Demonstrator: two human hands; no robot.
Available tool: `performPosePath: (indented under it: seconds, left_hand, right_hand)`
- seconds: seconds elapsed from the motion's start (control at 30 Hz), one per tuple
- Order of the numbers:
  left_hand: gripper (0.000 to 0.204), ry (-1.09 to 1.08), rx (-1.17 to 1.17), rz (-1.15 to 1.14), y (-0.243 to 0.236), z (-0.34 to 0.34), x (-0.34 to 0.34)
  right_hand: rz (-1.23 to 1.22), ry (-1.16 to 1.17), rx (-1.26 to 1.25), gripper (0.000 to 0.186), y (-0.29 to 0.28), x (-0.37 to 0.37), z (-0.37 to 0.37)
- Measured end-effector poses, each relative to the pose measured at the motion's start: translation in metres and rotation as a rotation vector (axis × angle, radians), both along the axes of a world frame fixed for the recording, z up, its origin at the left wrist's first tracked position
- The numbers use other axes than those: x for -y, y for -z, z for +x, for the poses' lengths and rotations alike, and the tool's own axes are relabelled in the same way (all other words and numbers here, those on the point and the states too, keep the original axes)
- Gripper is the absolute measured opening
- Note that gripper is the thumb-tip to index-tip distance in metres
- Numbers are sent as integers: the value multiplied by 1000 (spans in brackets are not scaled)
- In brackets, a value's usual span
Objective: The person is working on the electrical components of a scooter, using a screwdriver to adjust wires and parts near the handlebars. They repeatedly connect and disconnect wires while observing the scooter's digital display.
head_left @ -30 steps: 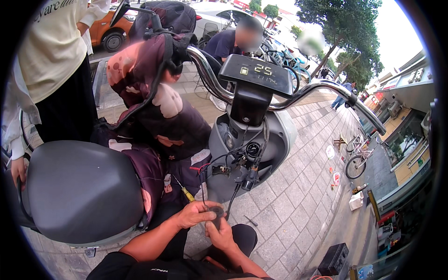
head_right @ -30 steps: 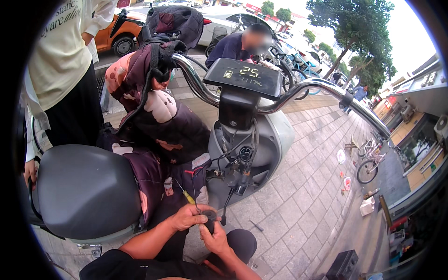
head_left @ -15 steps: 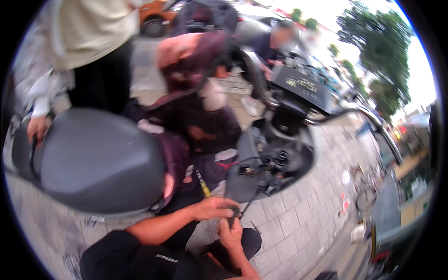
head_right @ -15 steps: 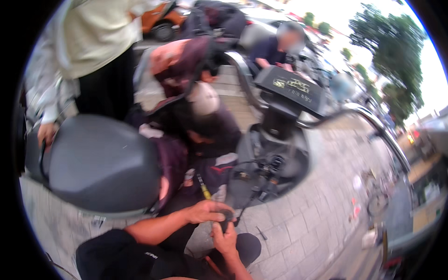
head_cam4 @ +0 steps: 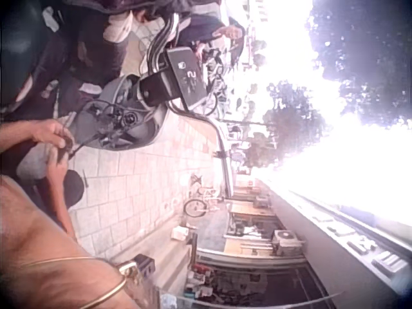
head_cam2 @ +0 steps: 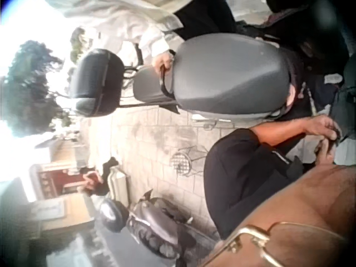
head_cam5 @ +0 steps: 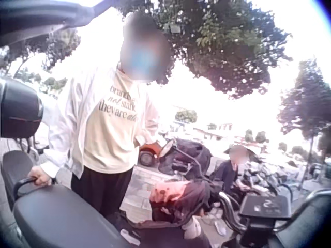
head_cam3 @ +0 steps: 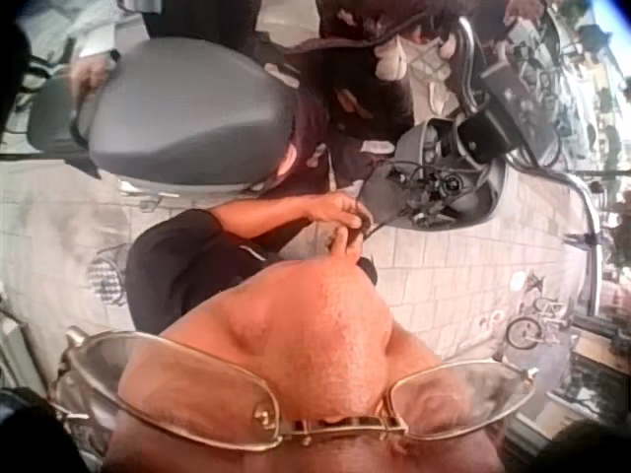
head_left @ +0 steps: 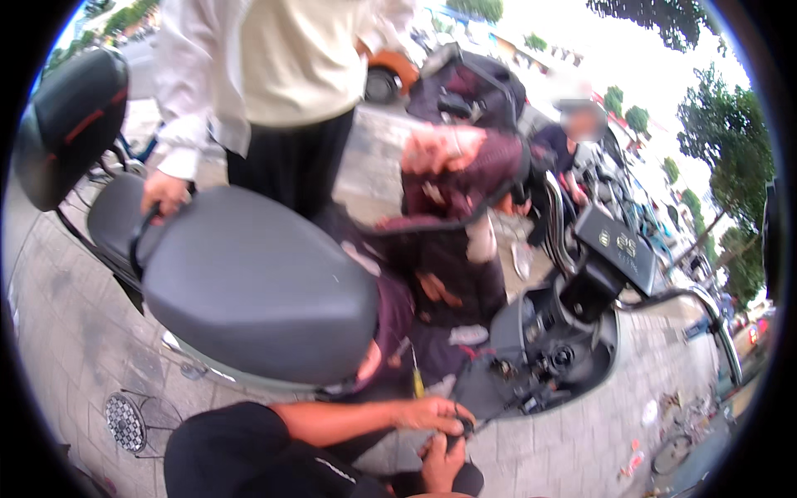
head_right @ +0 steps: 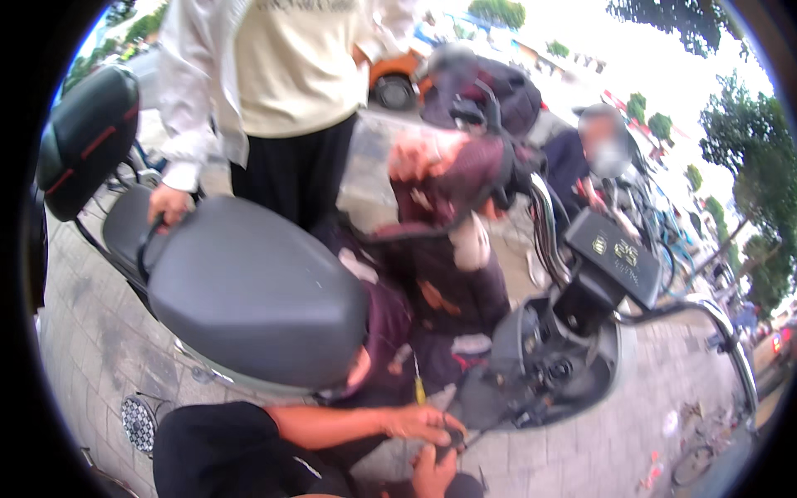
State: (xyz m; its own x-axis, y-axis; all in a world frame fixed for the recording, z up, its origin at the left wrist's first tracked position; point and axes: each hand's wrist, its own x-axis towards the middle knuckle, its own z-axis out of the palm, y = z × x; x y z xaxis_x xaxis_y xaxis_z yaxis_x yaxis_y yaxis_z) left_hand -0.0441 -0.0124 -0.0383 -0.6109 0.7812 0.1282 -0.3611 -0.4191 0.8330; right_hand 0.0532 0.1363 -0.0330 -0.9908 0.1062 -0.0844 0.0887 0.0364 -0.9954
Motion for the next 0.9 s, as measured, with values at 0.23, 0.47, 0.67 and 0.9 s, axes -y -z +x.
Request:
performPosePath:
  seconds: [0.23, 0.47, 0.67, 0.9]
  left_hand:
    - [54, -50, 2, 49, 6, 7, 9]
    - [54, -13, -25, 52, 6, 6, 2]
    - [54, -7, -17, 28, 5, 8, -1]
    - [54, -15, -5, 34, 6, 10, -3]
  right_hand:
    - [202, -176, 129, 59, -7, -1, 3]
    - [159, -142, 114, 44, -5, -5, 6]
    - [186, -147, 72, 42, -9, -11, 8]
    - [165, -177, -65, 42, 4, -13, 7]
